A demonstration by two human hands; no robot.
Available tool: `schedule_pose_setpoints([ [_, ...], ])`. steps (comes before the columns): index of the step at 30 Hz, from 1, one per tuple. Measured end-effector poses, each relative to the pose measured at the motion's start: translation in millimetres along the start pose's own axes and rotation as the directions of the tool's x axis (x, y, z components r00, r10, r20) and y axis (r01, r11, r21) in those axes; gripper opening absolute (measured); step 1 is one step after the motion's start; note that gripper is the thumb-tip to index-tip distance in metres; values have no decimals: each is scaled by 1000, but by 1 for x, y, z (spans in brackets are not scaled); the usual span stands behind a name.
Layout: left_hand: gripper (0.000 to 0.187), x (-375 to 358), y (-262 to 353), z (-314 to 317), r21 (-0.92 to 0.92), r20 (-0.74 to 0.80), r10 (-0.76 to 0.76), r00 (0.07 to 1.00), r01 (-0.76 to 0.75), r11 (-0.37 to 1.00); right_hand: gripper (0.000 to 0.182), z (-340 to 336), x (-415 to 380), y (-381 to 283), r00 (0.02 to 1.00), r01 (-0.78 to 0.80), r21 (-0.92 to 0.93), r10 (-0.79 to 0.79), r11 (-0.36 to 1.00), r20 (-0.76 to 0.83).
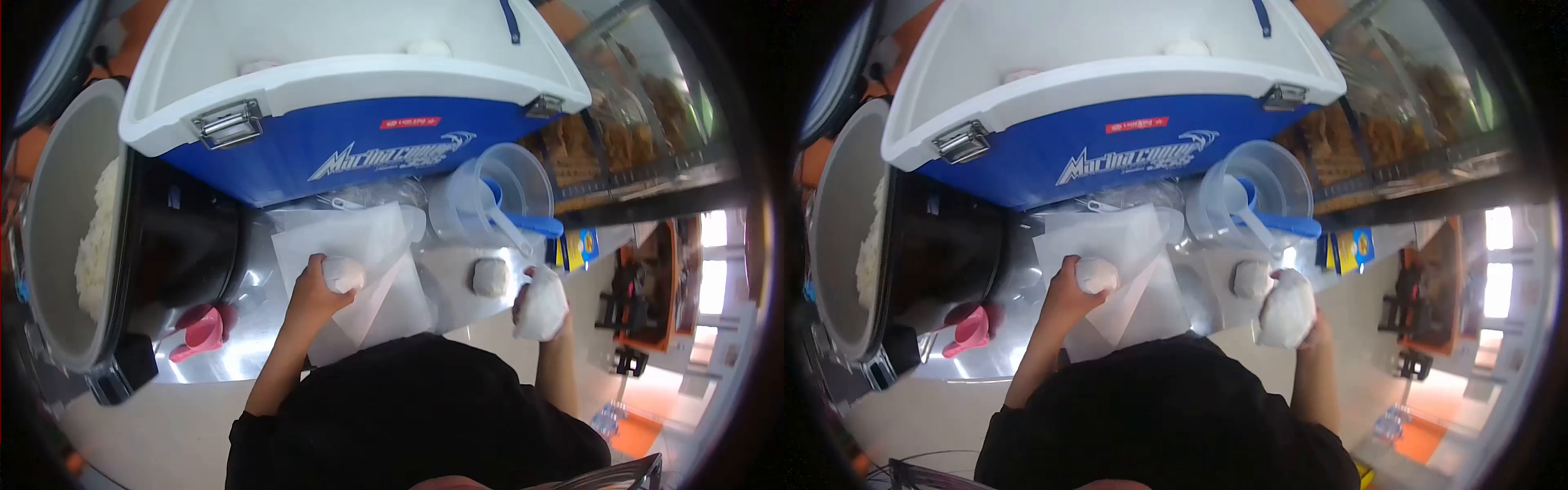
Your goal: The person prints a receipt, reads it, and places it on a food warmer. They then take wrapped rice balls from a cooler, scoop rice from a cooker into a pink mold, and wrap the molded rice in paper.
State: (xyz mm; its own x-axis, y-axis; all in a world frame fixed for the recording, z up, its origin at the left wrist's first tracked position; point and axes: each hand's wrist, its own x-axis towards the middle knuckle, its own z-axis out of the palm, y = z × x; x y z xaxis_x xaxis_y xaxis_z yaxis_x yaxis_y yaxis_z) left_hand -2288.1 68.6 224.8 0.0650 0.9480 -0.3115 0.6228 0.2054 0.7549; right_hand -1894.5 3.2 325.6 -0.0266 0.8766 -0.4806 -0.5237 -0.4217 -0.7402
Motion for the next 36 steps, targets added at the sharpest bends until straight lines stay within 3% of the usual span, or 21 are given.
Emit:
schedule_pose_setpoints([
  [1,80,0,-1,-7,-113,55,1,999,5,994,98,16,-1,10,996,41,-103,-32,994,83],
  [3,80,3,1,-23,-327,141,11,990,36,944,93,28,-4,28,990,31,-4,-30,1000,139],
  [6,79,2,-5,-36,-717,239,89,967,114,688,93,41,-9,48,996,-14,16,13,1000,88],
  [9,81,-16,26,-80,-836,305,182,935,171,522,89,40,5,60,987,-117,9,116,993,108],
  [11,84,-32,39,-106,-870,203,329,922,15,493,83,35,20,69,971,-220,-12,220,975,90],
  [13,84,-51,69,-144,-780,265,313,912,12,626,75,31,36,80,953,-300,-162,303,940,-5],
  [14,85,-77,83,-161,-616,275,150,950,55,786,74,27,43,85,944,-321,-303,330,897,-22],
  [16,86,-101,114,-194,-424,210,52,976,43,905,72,39,60,79,938,-297,-554,347,778,-15],
  [18,86,-99,140,-234,-402,152,196,969,-120,908,74,47,73,74,941,-162,-761,331,628,73],
  [21,87,-73,189,-279,-279,62,326,943,-298,913,73,51,90,67,934,33,-767,253,641,251],
  [23,86,-34,238,-290,-38,-107,276,955,-281,959,75,38,101,74,934,1,-770,275,637,229],
  [25,93,41,266,-281,44,-133,430,893,-429,902,78,48,103,58,936,-38,-755,287,655,202],
  [27,81,103,303,-265,137,-95,226,970,-212,968,77,39,108,63,936,-10,-805,288,593,201],
  [29,76,179,299,-246,209,9,227,974,-224,952,76,33,110,70,938,-37,-823,304,567,168],
  [31,72,250,283,-208,80,71,149,986,-154,985,75,40,104,67,934,-120,-804,340,582,106],
  [33,67,289,282,-168,230,24,191,981,-192,954,73,52,103,56,907,-261,-736,420,625,35],
  [36,64,350,255,-118,193,50,605,795,-602,775,76,42,102,74,872,-377,-621,489,688,13],
])
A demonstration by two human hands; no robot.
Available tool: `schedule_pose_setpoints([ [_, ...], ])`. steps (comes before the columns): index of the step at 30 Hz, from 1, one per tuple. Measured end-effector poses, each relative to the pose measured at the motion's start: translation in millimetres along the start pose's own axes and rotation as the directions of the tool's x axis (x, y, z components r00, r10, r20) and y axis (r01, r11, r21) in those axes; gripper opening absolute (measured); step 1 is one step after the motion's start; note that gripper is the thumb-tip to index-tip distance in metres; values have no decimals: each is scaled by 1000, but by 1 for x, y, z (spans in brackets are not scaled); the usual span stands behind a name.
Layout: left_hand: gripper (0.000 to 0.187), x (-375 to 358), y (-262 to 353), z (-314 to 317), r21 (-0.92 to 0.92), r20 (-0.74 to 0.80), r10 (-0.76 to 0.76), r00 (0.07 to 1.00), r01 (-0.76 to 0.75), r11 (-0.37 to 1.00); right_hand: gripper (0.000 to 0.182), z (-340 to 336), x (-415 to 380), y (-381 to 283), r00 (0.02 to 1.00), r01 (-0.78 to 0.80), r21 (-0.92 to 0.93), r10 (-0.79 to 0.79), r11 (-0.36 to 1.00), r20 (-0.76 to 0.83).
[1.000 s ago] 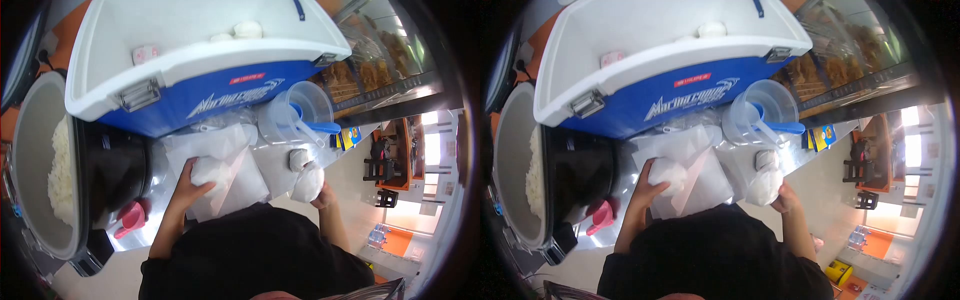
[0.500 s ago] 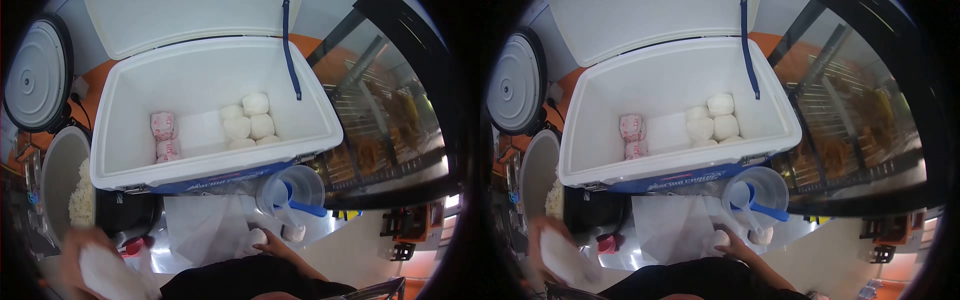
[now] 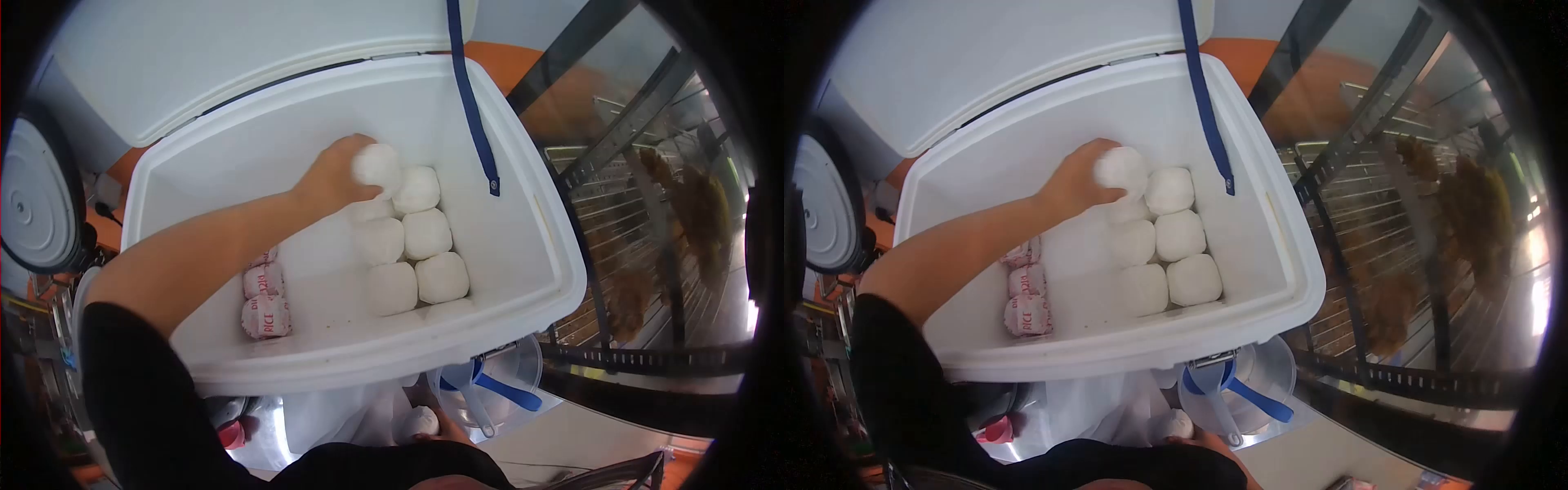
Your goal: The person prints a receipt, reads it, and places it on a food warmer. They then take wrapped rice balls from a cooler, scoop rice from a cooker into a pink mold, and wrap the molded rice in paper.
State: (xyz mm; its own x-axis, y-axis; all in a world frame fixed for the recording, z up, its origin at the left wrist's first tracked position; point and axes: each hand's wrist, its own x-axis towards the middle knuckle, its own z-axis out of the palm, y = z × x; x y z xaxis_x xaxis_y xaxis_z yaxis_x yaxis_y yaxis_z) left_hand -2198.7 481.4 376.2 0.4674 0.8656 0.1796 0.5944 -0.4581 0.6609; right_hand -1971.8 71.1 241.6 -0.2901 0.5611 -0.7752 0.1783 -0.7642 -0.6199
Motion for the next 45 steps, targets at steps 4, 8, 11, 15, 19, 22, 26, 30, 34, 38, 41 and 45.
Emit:
schedule_pose_setpoints([
  [4,64,3,-30,69,68,-35,-19,999,22,997,75,-3,4,6,998,-54,76,52,996,30],
  [8,67,-9,-50,62,-161,206,-386,899,420,893,75,-4,0,11,994,-104,139,96,985,60],
  [11,59,-31,-63,63,-19,-104,-210,972,210,978,75,-4,-2,12,992,-116,152,107,982,65],
  [15,64,-53,-79,87,4,-317,-40,948,44,999,75,-2,-3,17,992,-114,161,102,980,79],
  [19,68,-23,-61,69,-136,157,-358,920,379,915,75,3,3,14,994,-84,150,72,985,81],
  [22,67,-10,-54,61,4,315,-492,812,517,856,75,8,8,9,995,-64,123,54,990,80],
  [26,68,-38,-54,99,-251,-114,-534,838,496,831,75,10,11,8,997,-48,87,43,995,60],
  [30,74,-39,-42,103,-527,26,-532,847,464,712,73,9,15,30,1000,-24,112,23,993,7],
  [34,71,-35,-27,87,-565,239,-585,775,601,566,72,17,1,4,997,-31,464,-2,885,71],
  [38,55,-34,-22,66,-607,9,-566,824,454,653,70,17,0,-24,963,188,402,-248,896,103],
  [41,40,-17,11,41,-545,-299,-385,873,175,820,69,12,-4,-55,934,275,240,-318,931,162],
  [45,22,-15,126,-30,-678,-207,322,924,-373,634,64,6,-59,-142,846,524,-200,-477,828,237],
])
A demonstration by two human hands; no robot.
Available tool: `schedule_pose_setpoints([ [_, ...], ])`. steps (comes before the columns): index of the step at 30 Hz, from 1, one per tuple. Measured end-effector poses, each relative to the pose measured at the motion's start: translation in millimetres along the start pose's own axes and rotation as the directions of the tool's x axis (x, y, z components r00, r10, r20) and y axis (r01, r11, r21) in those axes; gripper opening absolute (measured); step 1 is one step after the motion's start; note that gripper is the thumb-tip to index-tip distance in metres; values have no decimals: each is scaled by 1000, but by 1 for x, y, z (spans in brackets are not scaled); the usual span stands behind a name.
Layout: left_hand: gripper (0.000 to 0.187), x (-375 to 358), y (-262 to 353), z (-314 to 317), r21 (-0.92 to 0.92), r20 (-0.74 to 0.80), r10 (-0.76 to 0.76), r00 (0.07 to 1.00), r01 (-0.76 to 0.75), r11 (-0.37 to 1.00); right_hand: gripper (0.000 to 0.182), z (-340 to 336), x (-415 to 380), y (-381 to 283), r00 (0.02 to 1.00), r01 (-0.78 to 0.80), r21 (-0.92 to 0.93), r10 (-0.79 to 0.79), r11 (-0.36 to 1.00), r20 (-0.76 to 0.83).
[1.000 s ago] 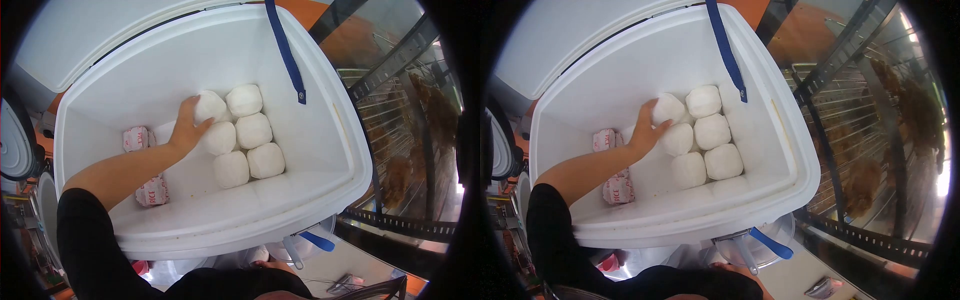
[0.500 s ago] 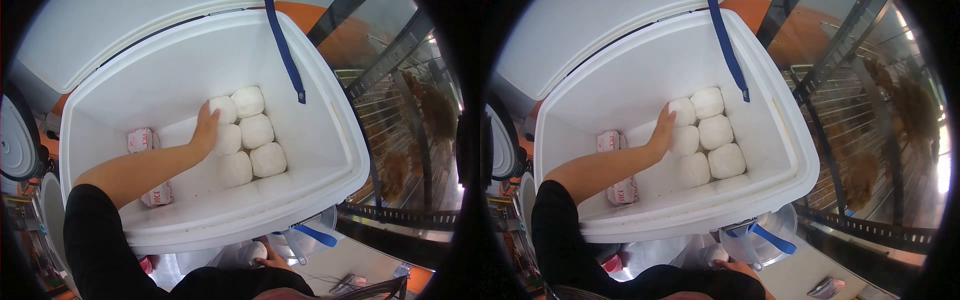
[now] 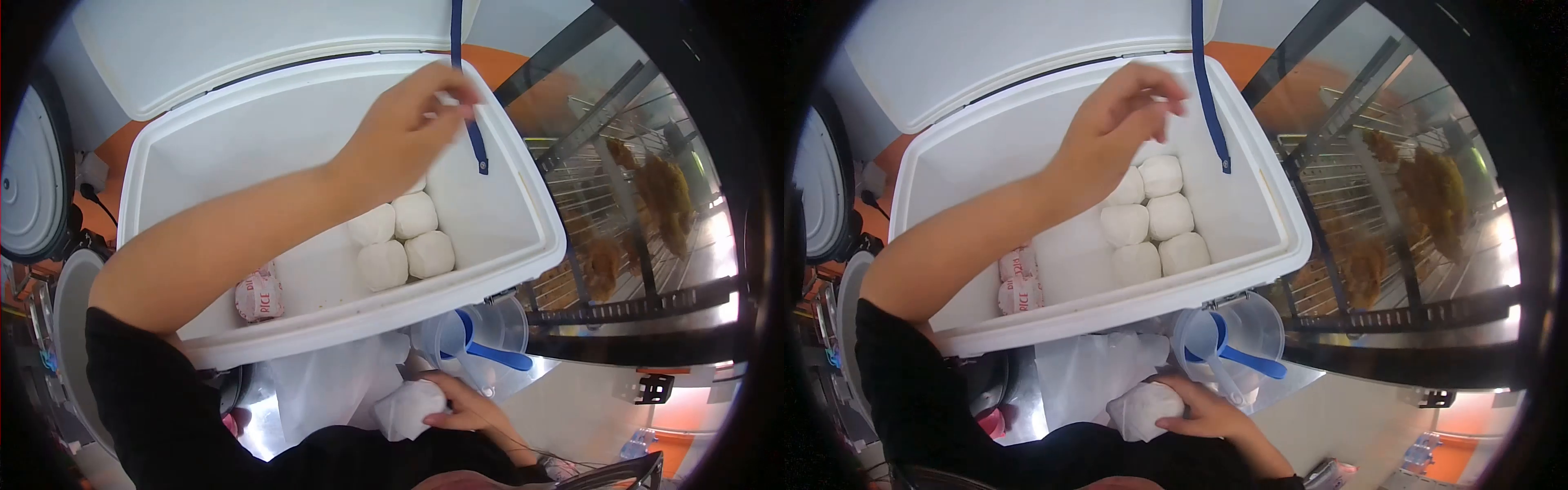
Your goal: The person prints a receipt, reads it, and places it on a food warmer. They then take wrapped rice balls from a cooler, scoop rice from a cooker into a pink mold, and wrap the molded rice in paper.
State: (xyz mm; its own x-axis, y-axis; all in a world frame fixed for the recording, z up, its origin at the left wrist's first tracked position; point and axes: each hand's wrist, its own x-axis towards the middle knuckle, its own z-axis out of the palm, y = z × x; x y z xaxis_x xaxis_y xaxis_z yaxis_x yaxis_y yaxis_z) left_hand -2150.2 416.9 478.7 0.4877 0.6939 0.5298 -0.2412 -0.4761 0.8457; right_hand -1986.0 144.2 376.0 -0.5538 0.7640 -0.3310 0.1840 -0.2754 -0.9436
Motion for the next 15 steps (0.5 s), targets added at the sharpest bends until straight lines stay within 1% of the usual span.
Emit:
schedule_pose_setpoints([
  [1,22,6,21,4,-60,130,97,987,-89,994,69,-5,-4,-23,991,136,-47,-137,990,-8],
  [2,28,10,49,3,-48,295,-19,955,35,998,71,-7,-18,-32,979,159,-27,-162,987,-127],
  [3,35,11,78,0,-13,453,-130,882,152,988,73,-8,-31,-41,952,187,-10,-184,982,-246],
  [4,43,6,89,1,24,529,-162,833,176,984,82,1,-39,-62,863,218,159,-113,963,-492],
  [5,52,0,100,2,64,601,-192,776,193,979,88,3,-31,-54,620,363,-31,-265,931,-739],
  [6,61,-11,104,7,80,611,-150,778,128,989,91,-4,-19,-68,459,457,-69,-301,887,-836],
  [7,70,-20,102,18,104,580,-112,807,63,993,89,-7,0,-90,298,604,-92,-331,792,-895],
  [8,79,-28,100,28,132,548,-74,834,0,991,84,-13,9,-106,327,720,-16,-360,693,-874],
  [9,87,-39,88,43,172,472,-41,881,-47,984,76,-20,18,-111,319,744,-51,-421,666,-849],
  [10,90,-42,81,53,152,401,-56,914,-6,988,69,-24,17,-119,350,679,-23,-352,734,-868],
  [11,93,-46,74,62,126,328,-71,942,31,992,66,-30,5,-129,402,462,-248,-450,851,-797],
  [12,92,-37,68,60,41,264,-131,956,124,991,64,-36,-7,-139,448,190,-517,-542,835,-711],
  [13,86,-30,66,52,63,286,-239,928,231,971,64,-42,-20,-149,484,-28,-723,-623,690,-614],
  [14,81,-24,62,39,98,299,-335,894,320,942,58,-42,-37,-144,446,43,-670,-615,741,-651],
  [15,78,-22,52,30,112,248,-401,882,385,916,53,-41,-53,-139,406,121,-615,-604,779,-686],
])
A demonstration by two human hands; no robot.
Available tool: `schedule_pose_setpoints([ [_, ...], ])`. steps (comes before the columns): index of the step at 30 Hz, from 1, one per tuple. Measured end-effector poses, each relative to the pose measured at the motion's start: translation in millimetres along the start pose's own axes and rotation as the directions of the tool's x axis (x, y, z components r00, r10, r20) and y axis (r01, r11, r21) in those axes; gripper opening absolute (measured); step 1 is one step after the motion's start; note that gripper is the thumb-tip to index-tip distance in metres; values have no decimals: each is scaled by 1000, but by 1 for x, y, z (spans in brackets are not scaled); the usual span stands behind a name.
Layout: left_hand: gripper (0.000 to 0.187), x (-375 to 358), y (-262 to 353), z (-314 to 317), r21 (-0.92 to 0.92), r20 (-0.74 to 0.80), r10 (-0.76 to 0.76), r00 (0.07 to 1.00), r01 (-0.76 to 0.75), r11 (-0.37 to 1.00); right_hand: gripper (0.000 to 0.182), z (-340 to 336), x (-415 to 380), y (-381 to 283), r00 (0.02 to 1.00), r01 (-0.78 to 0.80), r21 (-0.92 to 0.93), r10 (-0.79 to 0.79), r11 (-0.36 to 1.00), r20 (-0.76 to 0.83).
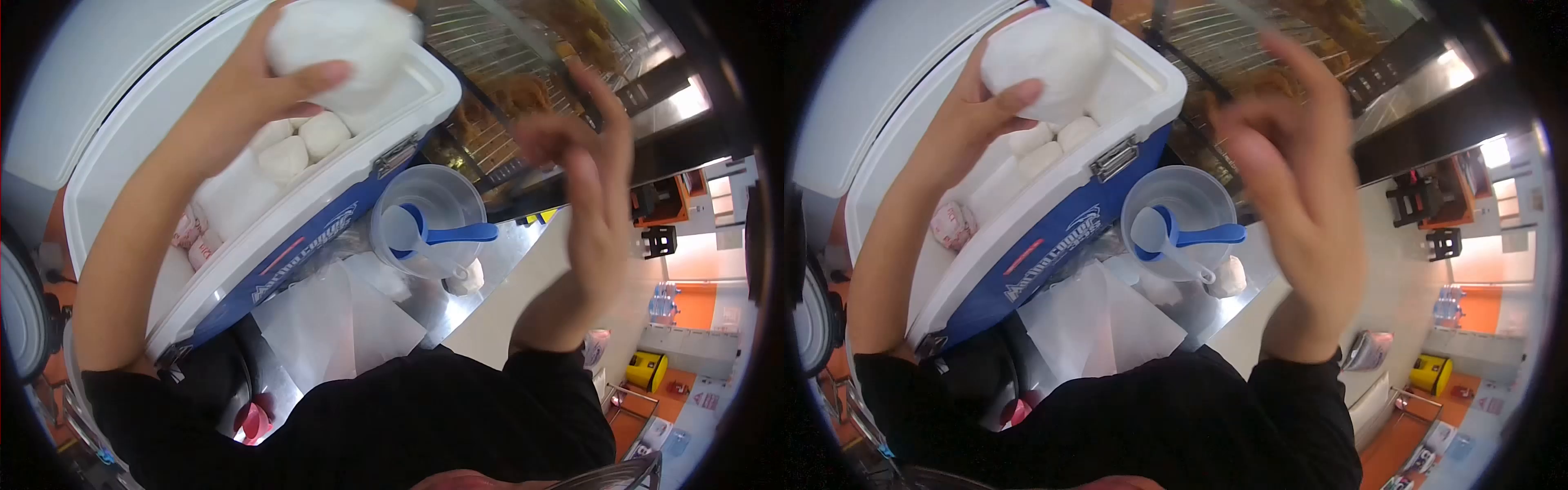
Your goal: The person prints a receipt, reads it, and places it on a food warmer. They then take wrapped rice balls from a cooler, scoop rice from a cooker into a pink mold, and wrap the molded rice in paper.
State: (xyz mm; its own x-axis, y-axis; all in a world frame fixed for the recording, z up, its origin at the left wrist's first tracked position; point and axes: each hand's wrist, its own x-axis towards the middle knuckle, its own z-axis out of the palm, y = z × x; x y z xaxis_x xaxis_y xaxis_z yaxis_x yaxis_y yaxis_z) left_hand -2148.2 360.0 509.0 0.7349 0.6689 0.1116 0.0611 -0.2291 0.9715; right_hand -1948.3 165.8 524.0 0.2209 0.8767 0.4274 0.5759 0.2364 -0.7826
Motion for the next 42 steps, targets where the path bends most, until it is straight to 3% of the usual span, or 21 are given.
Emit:
schedule_pose_setpoints([
  [2,81,9,-25,-19,-20,-76,-123,990,121,992,35,-49,-42,14,991,-91,116,79,989,105],
  [4,85,21,-56,-33,-22,-104,-294,950,293,956,21,-82,-77,35,774,-512,-6,465,859,430],
  [7,82,37,-116,-33,70,-54,-545,837,548,834,37,-79,-133,127,359,-797,-370,867,478,346],
  [9,83,40,-147,-17,54,151,-624,767,624,780,55,-52,-188,194,319,-702,-586,915,404,249],
  [11,84,45,-184,3,58,498,-555,667,612,788,73,-20,-224,224,392,-676,-583,890,451,235],
  [13,90,51,-232,31,376,371,-381,847,238,895,87,15,-260,262,578,-659,-457,791,597,200],
  [15,89,57,-249,45,504,123,-439,890,326,800,92,41,-255,255,565,-708,-469,822,528,73],
  [17,78,53,-277,46,727,70,-176,982,70,683,95,50,-256,259,588,-700,-474,808,534,42],
  [18,68,44,-303,39,831,208,89,974,-224,508,95,52,-261,271,621,-666,-476,780,574,71],
  [21,58,35,-280,32,834,340,-180,923,-208,511,102,58,-272,291,648,-614,-540,759,576,73],
  [22,46,51,-275,29,878,436,-298,849,-329,348,102,59,-261,269,684,-612,-521,729,595,29],
  [23,64,37,-183,35,834,144,-371,917,89,545,98,46,-237,244,517,-782,-365,853,505,72],
  [26,49,55,-152,-4,786,178,-98,979,-81,613,93,19,-251,243,457,-860,-175,876,480,153],
  [27,29,60,-148,-19,667,171,159,972,-233,708,93,6,-252,238,467,-870,-49,853,490,233],
  [31,3,51,-17,-36,460,228,-77,971,-38,887,93,-50,-222,186,634,-768,469,622,436,461],
  [32,2,39,20,-31,372,277,-100,956,-10,928,94,-66,-197,157,727,-686,482,516,544,453],
  [34,12,13,59,-19,190,426,-77,902,-6,982,101,-84,-155,117,882,-446,486,277,752,380],
  [36,41,-10,74,8,31,507,87,858,-119,992,108,-74,-114,80,980,-180,350,137,919,144],
  [39,94,-24,78,58,83,489,285,825,-370,926,113,-10,-36,15,940,-15,399,150,917,-308],
  [41,94,-14,56,67,65,276,413,868,-445,893,113,23,-2,-5,981,78,558,37,826,-193],
  [42,93,-7,48,66,42,174,436,883,-449,893,100,30,8,2,997,71,523,-49,849,-56],
])
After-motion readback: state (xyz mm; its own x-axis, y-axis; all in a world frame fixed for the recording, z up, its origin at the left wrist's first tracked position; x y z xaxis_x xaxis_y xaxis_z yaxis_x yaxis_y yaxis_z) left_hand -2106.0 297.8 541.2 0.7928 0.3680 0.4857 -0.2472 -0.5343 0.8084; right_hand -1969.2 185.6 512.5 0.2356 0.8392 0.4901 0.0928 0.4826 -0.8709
